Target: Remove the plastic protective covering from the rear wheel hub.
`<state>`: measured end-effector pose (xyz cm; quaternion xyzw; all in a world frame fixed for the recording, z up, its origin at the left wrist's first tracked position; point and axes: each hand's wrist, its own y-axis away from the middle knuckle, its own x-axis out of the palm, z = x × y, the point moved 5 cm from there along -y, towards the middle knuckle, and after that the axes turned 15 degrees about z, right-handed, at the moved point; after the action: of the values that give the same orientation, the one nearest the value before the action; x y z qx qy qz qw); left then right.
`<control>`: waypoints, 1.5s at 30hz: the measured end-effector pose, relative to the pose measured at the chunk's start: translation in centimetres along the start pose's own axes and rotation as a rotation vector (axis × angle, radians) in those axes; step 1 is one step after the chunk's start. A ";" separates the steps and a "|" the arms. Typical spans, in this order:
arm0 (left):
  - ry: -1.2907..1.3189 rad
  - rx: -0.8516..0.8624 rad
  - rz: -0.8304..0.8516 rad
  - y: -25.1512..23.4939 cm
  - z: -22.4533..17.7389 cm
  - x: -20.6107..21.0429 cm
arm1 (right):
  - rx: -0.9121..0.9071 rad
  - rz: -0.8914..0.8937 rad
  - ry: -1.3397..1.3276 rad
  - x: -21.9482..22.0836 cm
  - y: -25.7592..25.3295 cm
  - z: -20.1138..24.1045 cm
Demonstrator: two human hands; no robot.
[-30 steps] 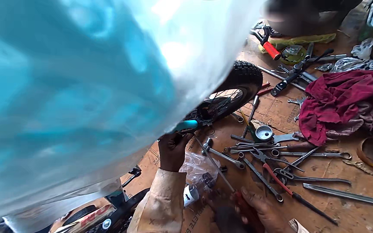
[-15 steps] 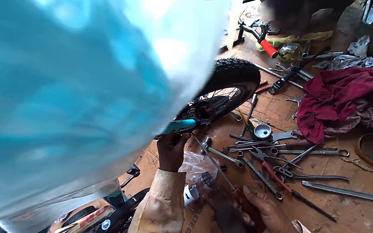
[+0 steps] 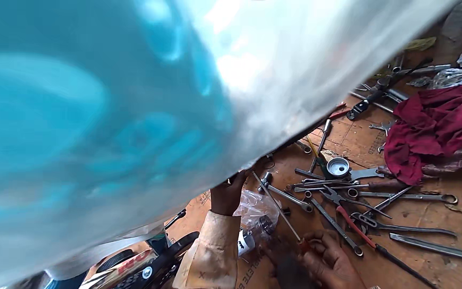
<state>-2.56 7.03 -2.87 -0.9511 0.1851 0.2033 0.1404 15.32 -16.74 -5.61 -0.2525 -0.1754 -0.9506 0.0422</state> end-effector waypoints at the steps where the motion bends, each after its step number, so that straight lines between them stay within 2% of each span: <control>1: 0.004 0.000 -0.001 0.0 0.0 0.0 | -0.029 -0.033 0.150 -0.1 0.1 0.2; 4: -0.008 -0.016 -0.001 -0.1 -0.5 0.1 | -0.176 -0.216 0.453 -0.4 0.5 -0.1; 7: -0.012 -0.018 -0.005 -0.2 -0.6 0.0 | -0.289 -0.260 0.520 -0.8 0.5 0.1; 9: -0.013 -0.023 -0.008 -0.3 -0.4 0.0 | -0.192 -0.159 0.234 -1.0 0.3 -0.2; 11: -0.022 -0.021 -0.011 -0.3 -0.1 0.0 | 0.020 0.036 -0.292 -0.5 -0.2 -1.2; 12: -0.037 -0.026 -0.007 -0.2 -0.1 -0.1 | 0.095 0.133 -0.457 -0.2 -0.3 -1.7; 13: -0.060 -0.037 -0.001 -0.1 -0.3 -0.1 | 0.111 0.180 -0.502 -0.1 -0.4 -1.8; 14: -0.085 -0.052 -0.003 -0.1 -0.4 -0.2 | 0.080 0.185 -0.434 -0.2 -0.6 -1.6; 16: -0.083 -0.047 0.003 -0.1 -0.4 -0.2 | -0.024 0.122 -0.086 -0.4 -0.7 -0.7; 20: 0.015 -0.004 0.015 -0.1 -0.3 0.3 | -0.294 -0.277 0.669 -1.2 -0.1 0.2; 22: 0.039 0.006 0.029 -0.2 -0.3 0.4 | -0.380 -0.363 0.841 -1.5 0.1 0.2; 24: 0.037 -0.019 0.029 -0.3 -0.2 0.1 | -0.338 -0.307 0.701 -1.4 0.0 0.1; 27: 0.055 -0.044 0.040 -0.5 0.1 -0.1 | -0.015 0.004 -0.146 -0.3 -0.5 -1.0; 28: 0.056 -0.043 0.038 -0.6 0.2 -0.2 | 0.071 0.116 -0.353 0.0 -0.7 -1.4; 29: 0.050 -0.040 0.034 -0.5 0.3 -0.2 | 0.101 0.171 -0.423 0.2 -0.8 -1.6; 30: 0.046 -0.037 0.037 -0.5 0.3 -0.2 | 0.083 0.183 -0.354 0.1 -0.8 -1.6; 32: 0.020 -0.023 0.066 -0.3 0.3 -0.3 | 0.012 0.106 0.049 -0.3 -0.9 -1.0; 35: 0.001 -0.005 0.088 -0.1 0.5 -0.4 | -0.178 -0.235 0.635 -0.9 -0.3 -0.5; 37: 0.040 0.001 0.075 -0.2 0.5 -0.2 | -0.318 -0.362 0.836 -1.2 0.0 -0.6; 38: 0.058 -0.008 0.063 -0.2 0.5 -0.2 | -0.336 -0.366 0.825 -1.2 0.0 -0.6; 39: 0.077 -0.025 0.054 -0.3 0.5 -0.2 | -0.303 -0.327 0.717 -1.3 -0.1 -0.5; 40: 0.095 -0.038 0.052 -0.3 0.3 -0.2 | -0.211 -0.243 0.480 -1.3 -0.2 -0.5; 42: 0.130 -0.042 0.044 -0.6 0.0 -0.2 | 0.035 0.034 -0.201 -1.0 -0.6 -1.2; 43: 0.129 -0.040 0.039 -0.8 -0.1 -0.3 | 0.114 0.179 -0.453 -0.6 -0.8 -1.6; 44: 0.130 -0.038 0.039 -0.8 -0.2 -0.2 | 0.145 0.283 -0.576 -0.4 -0.8 -1.8; 45: 0.131 -0.040 0.045 -0.8 -0.2 -0.2 | 0.128 0.319 -0.557 -0.3 -0.9 -1.8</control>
<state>-2.36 7.75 -2.48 -0.9606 0.2113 0.1474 0.1046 14.55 -16.58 -7.49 -0.5241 -0.1981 -0.8133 0.1569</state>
